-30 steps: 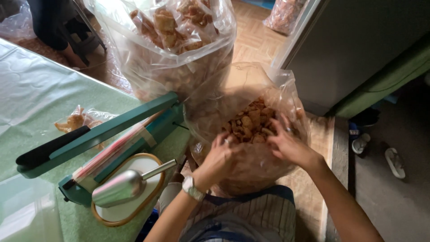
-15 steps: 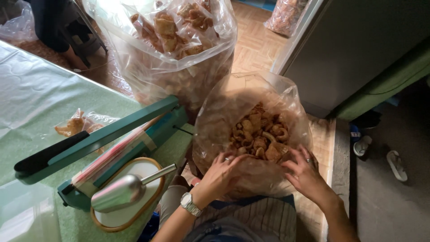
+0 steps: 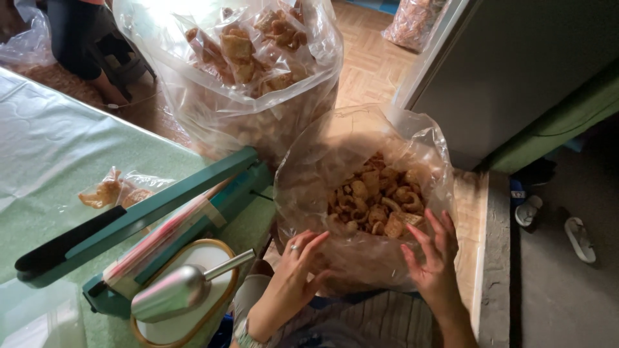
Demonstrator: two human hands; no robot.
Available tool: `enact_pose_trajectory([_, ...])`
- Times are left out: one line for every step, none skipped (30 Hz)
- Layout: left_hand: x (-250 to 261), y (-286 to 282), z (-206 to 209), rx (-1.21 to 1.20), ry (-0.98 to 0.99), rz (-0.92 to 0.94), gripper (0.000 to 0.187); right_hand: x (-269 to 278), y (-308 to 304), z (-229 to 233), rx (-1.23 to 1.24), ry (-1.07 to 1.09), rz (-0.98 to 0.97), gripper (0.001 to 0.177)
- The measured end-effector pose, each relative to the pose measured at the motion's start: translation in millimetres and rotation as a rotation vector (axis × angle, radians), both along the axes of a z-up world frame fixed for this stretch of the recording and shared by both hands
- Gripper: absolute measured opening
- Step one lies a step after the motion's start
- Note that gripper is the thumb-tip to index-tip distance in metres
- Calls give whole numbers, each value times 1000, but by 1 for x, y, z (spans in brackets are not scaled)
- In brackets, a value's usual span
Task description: Scooping snacks into small plastic bags and sealing them with a heat sealer
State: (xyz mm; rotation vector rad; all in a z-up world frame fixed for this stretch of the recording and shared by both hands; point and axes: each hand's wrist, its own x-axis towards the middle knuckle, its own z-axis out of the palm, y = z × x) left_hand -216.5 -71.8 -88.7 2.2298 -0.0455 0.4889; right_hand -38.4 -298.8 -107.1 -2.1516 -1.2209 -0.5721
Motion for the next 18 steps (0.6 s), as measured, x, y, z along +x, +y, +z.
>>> enact_pose_trajectory([-3,0,-5,-24,8,30,59,-4,2,-3,86,14,-36,38])
enact_pose_trajectory([-6,0,-10,-47,17,60,60,-7,4,-5,173,29,-72,34])
enact_pose_trajectory([-9,1,-9,-48,17,57,60,-9,4,-10,172,29,-75,34])
enact_pose_trajectory([-11,1,-9,-73,70,63,60,-10,5,-15,193,58,-80,32])
enact_pose_trajectory([-15,1,-10,-98,126,69,60,-13,5,-21,213,89,-85,31])
enact_pose_trajectory([-15,2,-11,-100,129,66,60,-13,4,-25,211,91,-88,31])
enact_pose_trajectory([-15,3,-12,-118,174,67,60,-13,2,-28,188,127,-47,29])
enact_pose_trajectory([-15,4,-13,-135,219,68,60,-14,0,-32,164,163,-6,28])
enact_pose_trajectory([-12,4,-13,-138,221,71,60,-11,-2,-36,162,166,-2,28])
enact_pose_trajectory([-10,4,-13,-121,158,71,59,-10,-4,-40,149,173,-20,27])
enact_pose_trajectory([-12,3,-14,-107,97,90,59,-8,-3,-45,132,185,-19,26])
enact_pose_trajectory([-13,3,-9,-113,101,114,59,-13,0,-36,125,191,4,26])
enact_pose_trajectory([-14,3,-4,-75,24,114,56,-16,4,-27,127,175,-23,24])
enact_pose_trajectory([-16,4,1,-34,-51,115,54,-20,8,-18,130,160,-48,23])
enact_pose_trajectory([-20,5,5,-40,-51,152,54,-20,14,-14,121,162,-12,23])
enact_pose_trajectory([-24,6,10,-23,-77,163,52,-20,20,-10,139,125,38,23])
enact_pose_trajectory([-28,8,15,-2,-101,169,49,-22,27,-7,163,89,84,23])
enact_pose_trajectory([-33,11,15,-3,-99,202,49,-25,37,-7,159,94,116,23])
